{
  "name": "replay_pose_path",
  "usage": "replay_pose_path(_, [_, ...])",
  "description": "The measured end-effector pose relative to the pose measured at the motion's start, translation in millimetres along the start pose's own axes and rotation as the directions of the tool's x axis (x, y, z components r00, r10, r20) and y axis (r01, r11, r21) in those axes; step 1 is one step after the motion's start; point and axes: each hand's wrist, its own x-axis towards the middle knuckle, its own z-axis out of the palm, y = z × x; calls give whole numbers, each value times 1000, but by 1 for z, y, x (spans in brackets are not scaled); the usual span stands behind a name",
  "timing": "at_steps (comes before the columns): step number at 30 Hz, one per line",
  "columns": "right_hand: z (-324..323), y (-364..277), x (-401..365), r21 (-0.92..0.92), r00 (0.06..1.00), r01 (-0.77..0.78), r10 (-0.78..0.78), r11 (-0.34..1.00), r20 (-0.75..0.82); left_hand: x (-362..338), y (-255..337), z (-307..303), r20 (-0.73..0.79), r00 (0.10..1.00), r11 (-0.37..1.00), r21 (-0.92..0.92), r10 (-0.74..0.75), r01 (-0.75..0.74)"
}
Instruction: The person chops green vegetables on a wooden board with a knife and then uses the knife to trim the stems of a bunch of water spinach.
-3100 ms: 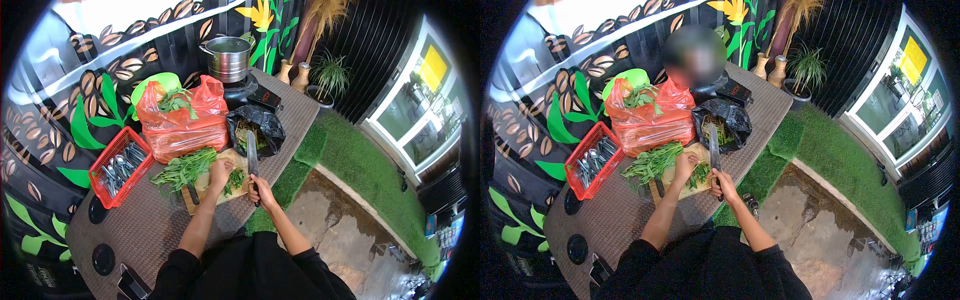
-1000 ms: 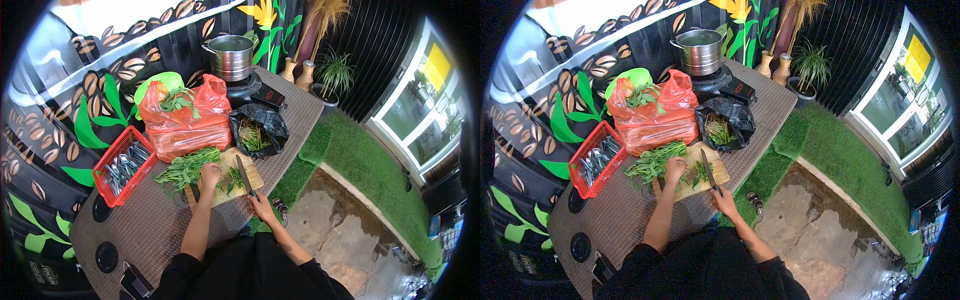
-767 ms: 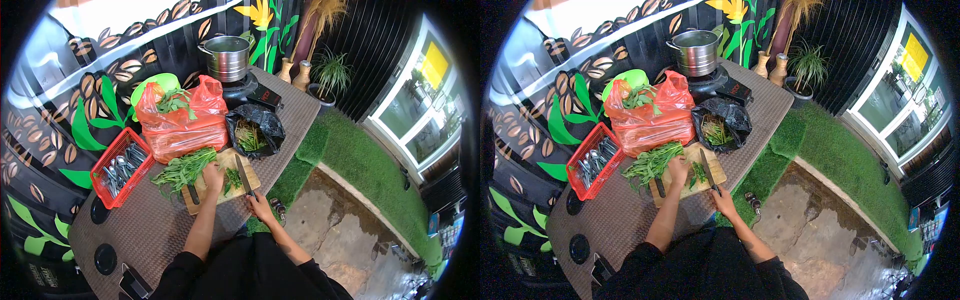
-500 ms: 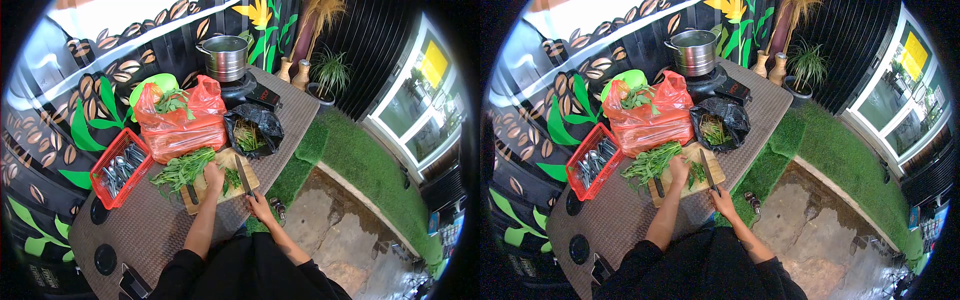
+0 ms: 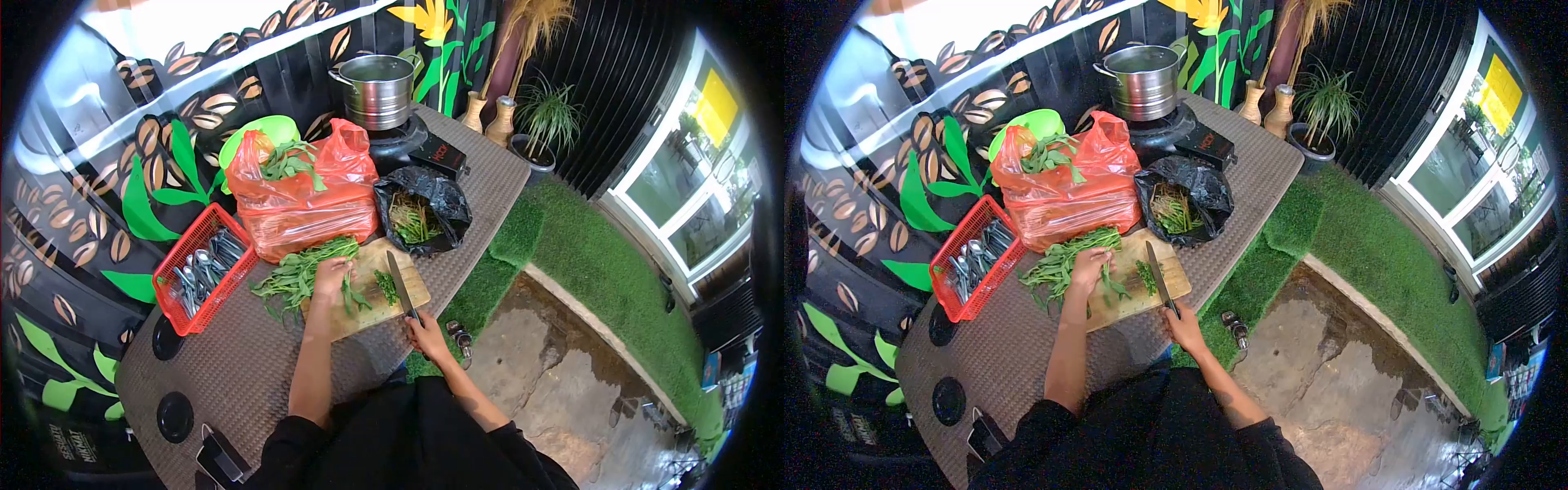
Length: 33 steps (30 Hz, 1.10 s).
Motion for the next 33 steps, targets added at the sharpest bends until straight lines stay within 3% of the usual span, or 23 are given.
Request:
replay_pose_path(4, [4, 4, 3, -40, 1000, 31, -31, 999, 2, -12, 18, -14, 13, 1000, 995, 98, -6, 4])
replay_pose_path(6, [4, 0, 1, -12, 1000, -29, 29, 1000, 11, -12, 19, -19, 20, 994, 915, 393, -109, 93])
replay_pose_path(7, [5, 3, 3, -14, 999, -29, 29, 999, 13, -13, 17, -18, 18, 994, 915, 392, -109, 93])
replay_pose_path(10, [9, 10, 13, -182, 997, 74, -67, 981, 40, -18, 7, -15, -8, 1000, 890, 456, 9, -5])
replay_pose_path(12, [16, 10, 19, -349, 975, 214, -219, 912, 24, -17, 3, -18, 176, 984, 632, 759, 25, -152])
replay_pose_path(13, [18, 9, 20, -348, 975, 214, -219, 913, 26, -17, -1, -19, 174, 984, 632, 760, 25, -151])
replay_pose_path(15, [23, 0, 23, -361, 966, 245, -258, 900, 13, -18, -4, -18, 505, 851, 411, 751, 147, -517])
replay_pose_path(19, [24, -12, 19, -282, 981, 188, -195, 941, 4, -26, 10, -6, 516, 854, 429, 760, 58, -489])
replay_pose_path(21, [21, -7, 20, -249, 984, 170, -175, 953, 2, -31, 18, 0, 495, 868, 593, 707, -26, -386])
replay_pose_path(22, [19, -4, 20, -250, 985, 170, -175, 953, 2, -31, 18, 0, 495, 868, 593, 707, -26, -385])
replay_pose_path(24, [17, 0, 19, -222, 988, 150, -154, 964, -4, -29, 18, 0, 588, 808, 408, 746, -31, -527])
replay_pose_path(28, [19, -8, 11, -185, 993, 112, -116, 976, -9, -20, -3, -3, 616, 787, 351, 731, 28, -585])
replay_pose_path(31, [17, 1, 15, -158, 994, 112, -113, 981, 2, -22, -7, -1, 529, 849, 332, 802, -8, -497])
replay_pose_path(33, [16, 8, 19, -211, 984, 169, -175, 963, -14, -23, -5, -1, 595, 803, 275, 768, 27, -578])
